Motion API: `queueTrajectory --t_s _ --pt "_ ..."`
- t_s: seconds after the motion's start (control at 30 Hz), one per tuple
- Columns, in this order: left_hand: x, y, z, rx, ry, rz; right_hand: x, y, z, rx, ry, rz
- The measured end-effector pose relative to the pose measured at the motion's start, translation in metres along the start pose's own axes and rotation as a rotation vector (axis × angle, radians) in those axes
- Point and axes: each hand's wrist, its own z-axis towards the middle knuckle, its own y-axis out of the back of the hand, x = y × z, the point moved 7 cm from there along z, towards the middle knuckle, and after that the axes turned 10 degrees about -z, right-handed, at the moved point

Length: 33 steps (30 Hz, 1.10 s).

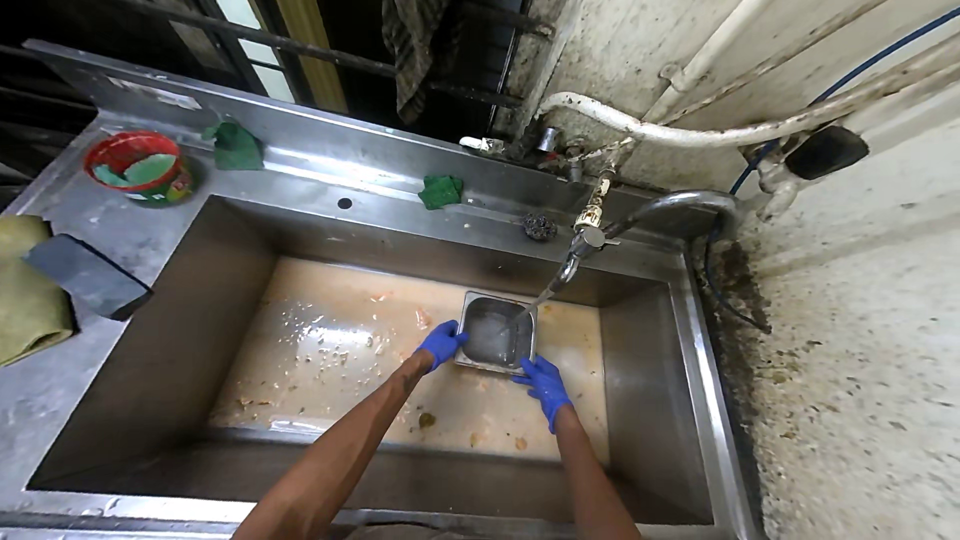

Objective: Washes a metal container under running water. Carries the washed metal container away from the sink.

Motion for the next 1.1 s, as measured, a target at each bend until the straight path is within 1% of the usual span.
queueTrajectory --t_s 0.33,0.73,0.9,1.1 --pt "-0.002 0.0 -0.003 0.002 0.021 0.024 0.0 0.0 0.0 -0.001 0.014 0.028" --pt "-0.001 0.001 -0.002 0.001 0.025 0.028 0.0 0.0 0.0 -0.006 0.021 0.004" --pt "-0.003 0.001 -0.004 0.0 0.024 0.041 0.002 0.001 -0.007 -0.003 0.029 -0.052" --pt "-0.006 0.003 -0.006 -0.01 0.023 0.072 0.001 0.001 -0.009 -0.005 0.018 -0.029"
